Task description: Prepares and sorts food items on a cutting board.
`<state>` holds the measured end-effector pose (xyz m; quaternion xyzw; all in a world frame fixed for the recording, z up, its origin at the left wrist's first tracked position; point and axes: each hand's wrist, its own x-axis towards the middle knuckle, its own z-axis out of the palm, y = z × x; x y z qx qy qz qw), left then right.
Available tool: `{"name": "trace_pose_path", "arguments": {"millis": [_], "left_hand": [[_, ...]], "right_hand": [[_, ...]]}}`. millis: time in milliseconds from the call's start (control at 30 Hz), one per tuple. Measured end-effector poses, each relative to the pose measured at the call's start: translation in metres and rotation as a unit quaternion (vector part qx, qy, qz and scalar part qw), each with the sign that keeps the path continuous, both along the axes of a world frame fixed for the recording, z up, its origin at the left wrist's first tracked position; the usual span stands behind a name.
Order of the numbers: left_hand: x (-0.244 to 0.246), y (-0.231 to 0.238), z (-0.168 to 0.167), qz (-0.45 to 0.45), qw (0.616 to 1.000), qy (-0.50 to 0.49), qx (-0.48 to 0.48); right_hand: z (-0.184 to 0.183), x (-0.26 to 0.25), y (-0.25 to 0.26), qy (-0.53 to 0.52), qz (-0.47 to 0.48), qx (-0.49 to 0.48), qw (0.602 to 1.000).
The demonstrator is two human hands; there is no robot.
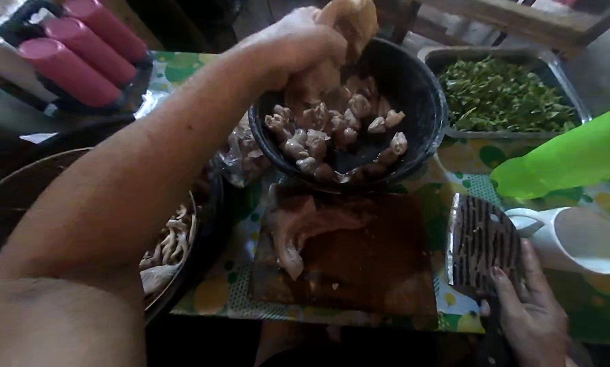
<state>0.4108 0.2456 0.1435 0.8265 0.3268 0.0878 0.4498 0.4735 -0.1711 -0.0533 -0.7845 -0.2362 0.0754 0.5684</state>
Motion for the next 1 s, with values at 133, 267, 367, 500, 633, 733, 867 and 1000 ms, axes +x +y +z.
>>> {"name": "trace_pose_path", "arguments": {"millis": [133, 267, 367, 500, 633, 733, 867, 1000], "left_hand": [[-0.006, 0.006, -0.007, 0.038, 0.999, 0.005, -0.002], [-0.002, 0.034, -0.039, -0.007, 0.992, 0.078, 0.095], [0.004, 0.038, -0.047, -0.025, 0.958, 0.146, 0.245], [0.008, 0.012, -0.053, -0.031, 0.889, 0.135, 0.437], [0.010, -0.032, -0.064, -0.281, 0.870, 0.029, 0.404], [0.020, -0.060, -0.076, -0.424, 0.840, 0.218, 0.259], [0.021, -0.091, -0.040, -0.393, 0.754, 0.473, 0.228], [0.026, -0.046, -0.095, -0.415, 0.839, 0.313, 0.159]], "right_hand": [[0.002, 0.000, 0.001, 0.023, -0.005, -0.006, 1.000], [0.000, 0.000, 0.001, 0.034, -0.005, 0.002, 0.999], [0.002, 0.001, 0.001, 0.042, -0.002, -0.002, 0.999], [0.005, 0.001, 0.003, 0.034, 0.001, -0.016, 0.999], [0.001, 0.003, 0.002, 0.023, 0.011, -0.007, 1.000], [0.002, 0.003, 0.002, 0.036, 0.007, -0.001, 0.999], [0.001, 0.003, 0.001, 0.033, 0.007, 0.002, 0.999], [-0.002, 0.006, -0.002, 0.024, 0.015, 0.002, 1.000]]}}
